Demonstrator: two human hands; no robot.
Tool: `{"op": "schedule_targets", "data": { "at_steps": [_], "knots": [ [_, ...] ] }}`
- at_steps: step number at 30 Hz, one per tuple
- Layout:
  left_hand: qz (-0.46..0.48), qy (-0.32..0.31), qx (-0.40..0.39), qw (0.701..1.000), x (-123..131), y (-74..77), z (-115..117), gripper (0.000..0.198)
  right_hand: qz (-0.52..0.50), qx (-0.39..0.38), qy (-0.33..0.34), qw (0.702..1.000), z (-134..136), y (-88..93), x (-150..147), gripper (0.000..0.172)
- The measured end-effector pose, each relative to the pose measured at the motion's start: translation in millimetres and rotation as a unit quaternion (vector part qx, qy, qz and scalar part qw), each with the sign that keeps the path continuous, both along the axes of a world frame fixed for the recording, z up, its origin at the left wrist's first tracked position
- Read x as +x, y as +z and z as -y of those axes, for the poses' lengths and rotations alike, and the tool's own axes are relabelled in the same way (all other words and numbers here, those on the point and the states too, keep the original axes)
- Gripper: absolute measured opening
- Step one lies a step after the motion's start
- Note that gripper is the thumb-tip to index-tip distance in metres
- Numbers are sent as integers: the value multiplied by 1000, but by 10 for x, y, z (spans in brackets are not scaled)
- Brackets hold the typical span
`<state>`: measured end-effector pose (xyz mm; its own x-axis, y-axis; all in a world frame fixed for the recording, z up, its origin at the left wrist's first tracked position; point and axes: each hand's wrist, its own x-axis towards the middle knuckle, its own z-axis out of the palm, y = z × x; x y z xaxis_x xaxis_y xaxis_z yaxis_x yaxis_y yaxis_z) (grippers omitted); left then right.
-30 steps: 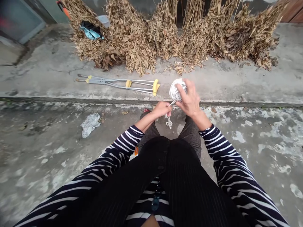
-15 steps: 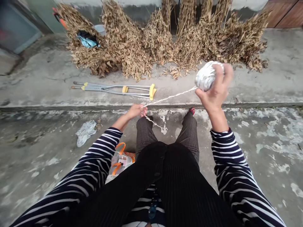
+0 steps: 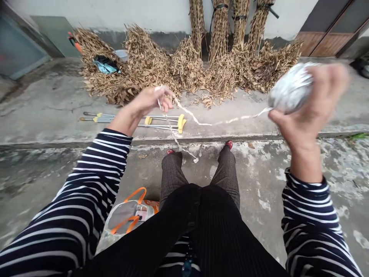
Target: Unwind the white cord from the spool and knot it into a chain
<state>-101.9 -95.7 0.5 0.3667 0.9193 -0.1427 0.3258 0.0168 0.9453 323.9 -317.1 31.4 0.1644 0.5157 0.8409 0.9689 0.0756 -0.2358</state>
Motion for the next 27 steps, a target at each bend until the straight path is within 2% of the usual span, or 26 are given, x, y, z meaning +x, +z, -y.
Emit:
{"op": "schedule_targets", "data": {
  "at_steps": [2,4,5,6,7,8,9,10,12,13,14,15,16,17,18,20,22,24,27],
  "knots": [
    [6,-94,47,994,128,618,273,52,76,-6,51,996,-17,-88,-344,102],
    [19,-168,115,979,136,1079,607,64,55,-21,61,996,-25,-181,-593,90],
    [24,-161,131,978,107,1206,761,75,37,-26,65,997,-26,-227,-678,86],
    [27,-160,135,978,70,1252,888,83,16,-35,67,997,-25,-276,-739,83],
    [28,-160,126,979,34,1213,978,85,-6,-41,71,997,-24,-328,-781,80],
    [26,-164,105,981,10,1091,1025,82,-29,-47,73,996,-24,-383,-811,78],
    [20,-177,74,981,4,894,1031,74,-52,-57,74,994,-26,-442,-832,76],
    [7,-193,35,981,15,631,999,62,-74,-71,71,992,-31,-506,-849,74],
    [-46,-226,-34,972,76,-29,867,46,-108,-97,57,988,-54,-642,-878,74],
    [-93,-226,-41,969,113,-387,791,38,-120,-108,49,986,-72,-713,-893,75],
    [-162,-213,-32,963,147,-733,726,29,-129,-117,41,984,-96,-784,-909,77],
    [-235,-175,5,956,180,-1048,680,23,-135,-123,35,983,-124,-854,-927,79],
    [-287,-135,37,947,212,-1313,661,28,-138,-127,31,982,-156,-920,-947,80],
    [-299,-125,42,945,251,-1518,672,37,-141,-132,28,981,-190,-983,-971,81],
    [-288,-117,42,949,303,-1659,712,41,-142,-137,26,980,-226,-1040,-998,80],
    [-173,-119,14,978,459,-1766,863,43,-139,-147,23,979,-295,-1133,-1064,80],
    [8,-119,-19,993,680,-1708,1065,44,-131,-156,21,979,-354,-1191,-1140,80],
    [154,-111,-41,981,922,-1586,1253,46,-121,-164,25,979,-398,-1215,-1220,79],
    [249,-83,-62,963,1197,-1439,1422,42,-107,-167,36,979,-432,-1207,-1327,78]
  ]
}}
